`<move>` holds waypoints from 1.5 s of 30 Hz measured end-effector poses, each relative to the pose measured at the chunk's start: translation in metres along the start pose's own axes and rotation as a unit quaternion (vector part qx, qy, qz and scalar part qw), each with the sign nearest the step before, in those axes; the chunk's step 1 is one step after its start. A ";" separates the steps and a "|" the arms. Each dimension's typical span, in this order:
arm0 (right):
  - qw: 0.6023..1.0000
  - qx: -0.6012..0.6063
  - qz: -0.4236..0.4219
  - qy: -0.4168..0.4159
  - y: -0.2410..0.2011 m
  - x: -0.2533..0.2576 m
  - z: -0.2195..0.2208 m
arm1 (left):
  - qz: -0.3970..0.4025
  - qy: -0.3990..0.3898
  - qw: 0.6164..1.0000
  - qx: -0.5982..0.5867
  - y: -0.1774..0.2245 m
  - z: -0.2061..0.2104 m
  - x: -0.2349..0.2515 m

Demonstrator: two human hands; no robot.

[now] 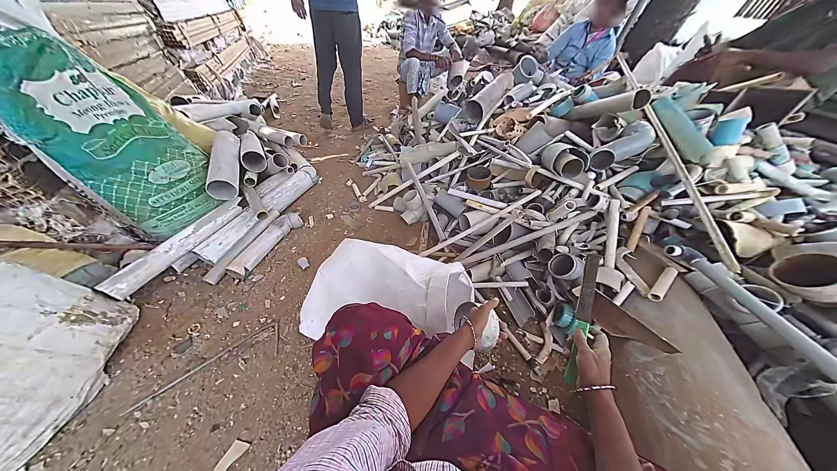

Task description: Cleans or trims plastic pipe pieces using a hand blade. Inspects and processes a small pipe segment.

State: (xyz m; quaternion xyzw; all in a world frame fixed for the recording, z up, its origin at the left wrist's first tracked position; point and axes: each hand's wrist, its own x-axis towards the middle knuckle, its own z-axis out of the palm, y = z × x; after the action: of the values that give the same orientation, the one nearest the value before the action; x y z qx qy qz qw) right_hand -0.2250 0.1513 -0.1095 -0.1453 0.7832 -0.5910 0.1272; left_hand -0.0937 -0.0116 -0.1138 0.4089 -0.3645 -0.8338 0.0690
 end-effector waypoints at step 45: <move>0.908 -0.342 -0.121 -0.209 -0.012 -0.034 0.039 | 0.169 -0.020 0.982 0.086 -0.004 -0.002 0.000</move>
State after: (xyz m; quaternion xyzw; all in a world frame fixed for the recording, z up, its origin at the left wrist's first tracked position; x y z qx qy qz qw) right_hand -0.1786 0.1265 -0.1077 -0.3936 0.8692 -0.2538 0.1584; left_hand -0.0916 -0.0094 -0.1173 0.3289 -0.4999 -0.7838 0.1661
